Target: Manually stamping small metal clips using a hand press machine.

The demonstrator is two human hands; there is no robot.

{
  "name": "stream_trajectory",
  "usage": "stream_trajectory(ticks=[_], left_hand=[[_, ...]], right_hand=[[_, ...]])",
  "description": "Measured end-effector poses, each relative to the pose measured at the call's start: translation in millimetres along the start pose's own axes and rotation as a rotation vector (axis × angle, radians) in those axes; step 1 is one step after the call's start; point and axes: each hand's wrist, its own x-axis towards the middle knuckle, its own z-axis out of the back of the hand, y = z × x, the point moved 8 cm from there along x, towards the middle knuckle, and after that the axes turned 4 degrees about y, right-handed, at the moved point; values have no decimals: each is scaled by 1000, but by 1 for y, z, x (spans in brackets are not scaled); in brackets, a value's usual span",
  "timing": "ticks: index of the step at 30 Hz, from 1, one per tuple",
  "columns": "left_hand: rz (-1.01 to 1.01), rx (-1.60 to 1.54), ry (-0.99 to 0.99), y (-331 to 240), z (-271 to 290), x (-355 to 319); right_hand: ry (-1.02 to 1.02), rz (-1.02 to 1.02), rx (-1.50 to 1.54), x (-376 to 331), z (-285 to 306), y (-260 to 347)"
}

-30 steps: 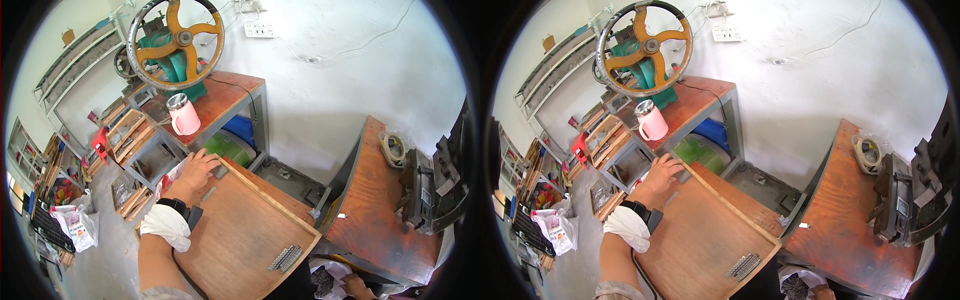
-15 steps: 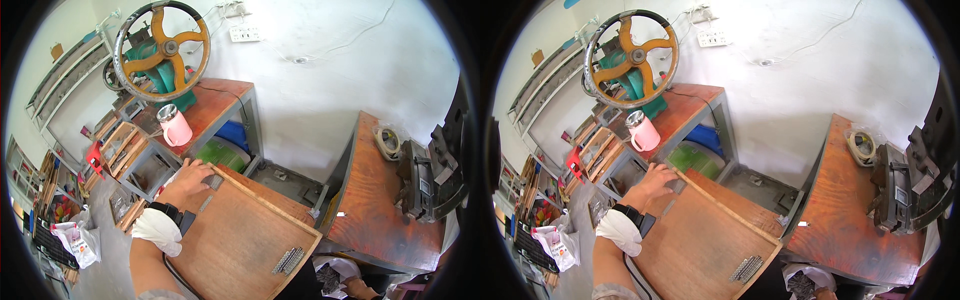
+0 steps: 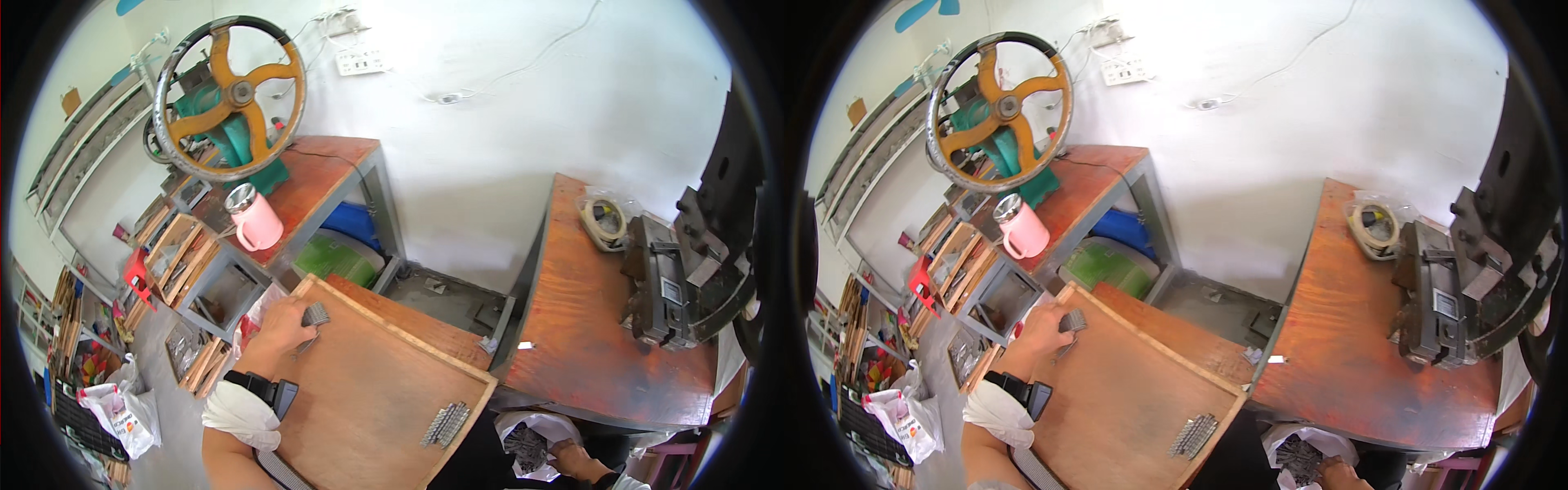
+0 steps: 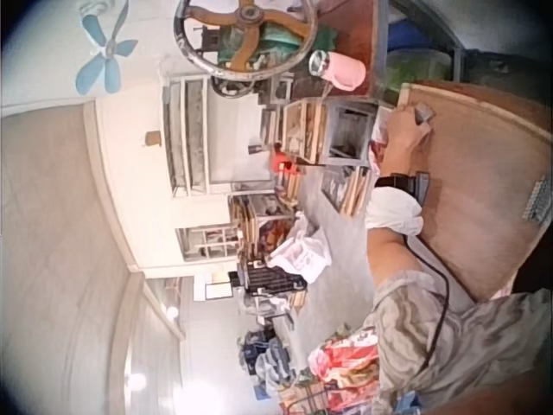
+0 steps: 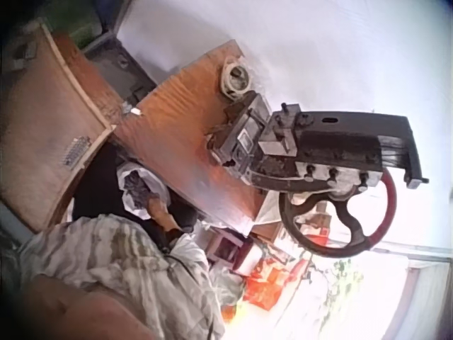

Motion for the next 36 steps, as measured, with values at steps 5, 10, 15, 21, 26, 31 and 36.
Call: stream_trajectory(ticks=[5, 10, 15, 21, 26, 31, 36], left_hand=[[0, -13, -69, -1, -3, -2], [129, -181, 37, 4, -12, 5], [213, -403, -115, 10, -5, -1], [-23, -730, 16, -188, 50, 49], [-245, -636, 140, -415, 85, 79], [-357, -497, 61, -558, 92, 98], [-354, -474, -87, -587, 84, 100]], right_hand=[[-68, -62, 1, -8, 5, -2], [-78, -70, -92, -17, -8, -7], [-139, -73, -116, -19, 6, 0], [-71, -127, -81, -33, 5, -5], [-175, -36, -37, -42, -4, -16], [-193, -147, 14, -97, 3, -34], [-219, -165, 97, -111, -29, -63]])
